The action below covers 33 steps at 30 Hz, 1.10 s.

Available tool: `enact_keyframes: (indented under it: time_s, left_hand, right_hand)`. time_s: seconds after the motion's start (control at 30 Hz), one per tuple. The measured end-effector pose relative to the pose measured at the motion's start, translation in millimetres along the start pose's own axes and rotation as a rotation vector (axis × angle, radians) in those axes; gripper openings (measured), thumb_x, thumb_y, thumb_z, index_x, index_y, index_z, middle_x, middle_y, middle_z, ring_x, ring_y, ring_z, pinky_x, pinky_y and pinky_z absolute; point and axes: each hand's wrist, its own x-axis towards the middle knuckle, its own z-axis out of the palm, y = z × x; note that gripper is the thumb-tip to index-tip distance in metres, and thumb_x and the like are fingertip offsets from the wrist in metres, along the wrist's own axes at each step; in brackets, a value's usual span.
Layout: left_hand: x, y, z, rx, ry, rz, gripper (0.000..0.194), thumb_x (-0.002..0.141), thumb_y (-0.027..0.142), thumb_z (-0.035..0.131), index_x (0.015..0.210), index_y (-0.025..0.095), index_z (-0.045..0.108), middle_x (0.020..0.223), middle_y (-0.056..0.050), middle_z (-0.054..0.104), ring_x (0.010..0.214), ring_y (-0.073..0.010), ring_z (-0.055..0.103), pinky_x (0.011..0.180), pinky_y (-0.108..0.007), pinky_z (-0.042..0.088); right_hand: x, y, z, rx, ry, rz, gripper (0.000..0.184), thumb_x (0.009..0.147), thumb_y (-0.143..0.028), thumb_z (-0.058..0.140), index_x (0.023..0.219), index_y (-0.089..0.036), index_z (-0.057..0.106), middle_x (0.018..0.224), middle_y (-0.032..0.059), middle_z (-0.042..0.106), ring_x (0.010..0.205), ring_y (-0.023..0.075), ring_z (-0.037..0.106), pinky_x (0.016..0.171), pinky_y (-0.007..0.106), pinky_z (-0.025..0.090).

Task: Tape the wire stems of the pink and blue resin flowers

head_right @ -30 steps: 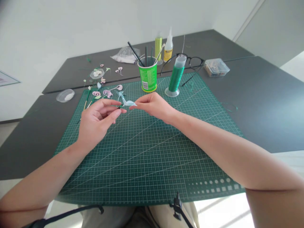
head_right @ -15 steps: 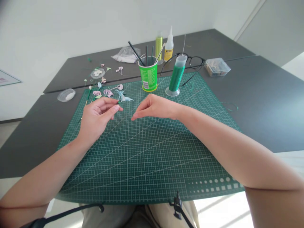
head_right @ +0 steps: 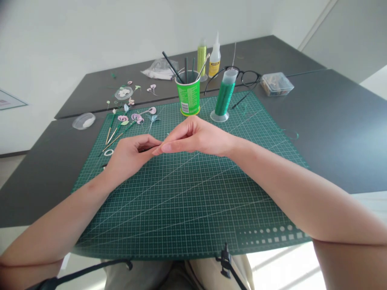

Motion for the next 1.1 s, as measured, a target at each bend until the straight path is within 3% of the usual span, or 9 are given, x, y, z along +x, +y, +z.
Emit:
enact_keyframes:
  time_s: [0.13,0.27,0.37,0.67,0.83,1.1]
  left_hand:
    - [-5.9,3.2,3.2,0.040,-0.122,0.054,0.009,0.095,0.027,0.074,0.093,0.025,0.082,0.089,0.002,0.086,0.076,-0.0189,0.078,0.070,-0.031,0.057]
    - [-10.1,6.7,5.5,0.043,-0.167,0.106,0.006,0.095,0.022,0.074,0.091,0.025,0.078,0.086,0.005,0.085,0.074,-0.0165,0.078,0.072,-0.029,0.059]
    - [-11.8,8.8,5.5,0.030,-0.189,0.125,0.008,0.094,0.019,0.075,0.088,0.024,0.074,0.088,0.005,0.085,0.079,-0.0169,0.081,0.073,-0.028,0.059]
    - [-11.9,6.4,7.0,0.109,-0.177,0.195,0.008,0.095,0.019,0.073,0.089,0.024,0.069,0.086,0.004,0.084,0.076,-0.0182,0.081,0.066,-0.028,0.056]
    - [-11.6,4.5,6.7,0.144,-0.169,0.199,0.007,0.095,0.020,0.073,0.090,0.024,0.071,0.086,0.004,0.084,0.074,-0.0171,0.080,0.066,-0.028,0.054]
    - [-12.9,7.9,5.8,0.064,-0.082,0.214,0.007,0.095,0.023,0.074,0.088,0.024,0.075,0.084,0.004,0.083,0.072,-0.0149,0.076,0.069,-0.026,0.057]
  right_hand:
    - [1.5,2.8,7.0,0.118,0.047,0.004,0.036,0.084,-0.056,0.086,0.085,-0.021,0.089,0.065,0.0006,0.065,0.056,0.0088,0.033,0.053,0.030,0.026]
    - [5.5,8.4,9.6,0.121,0.180,-0.001,0.030,0.084,-0.053,0.086,0.085,-0.023,0.089,0.059,-0.0020,0.053,0.058,0.0113,0.036,0.056,0.032,0.031]
    - [9.0,14.1,8.2,0.068,0.242,0.027,0.027,0.087,-0.048,0.085,0.092,-0.022,0.090,0.056,-0.0034,0.047,0.058,0.0110,0.034,0.056,0.032,0.027]
    - [14.4,25.0,2.8,-0.067,0.308,0.091,0.031,0.087,-0.048,0.082,0.095,-0.019,0.091,0.058,0.0000,0.059,0.060,0.0116,0.042,0.056,0.030,0.033]
    - [15.2,28.3,2.9,-0.142,0.322,0.064,0.026,0.089,-0.044,0.082,0.093,-0.020,0.091,0.069,0.0041,0.071,0.065,0.0132,0.049,0.060,0.032,0.038]
    - [16.3,32.2,0.7,-0.229,0.284,0.068,0.035,0.088,-0.054,0.084,0.091,-0.020,0.090,0.082,0.0078,0.078,0.073,0.0169,0.058,0.064,0.033,0.044]
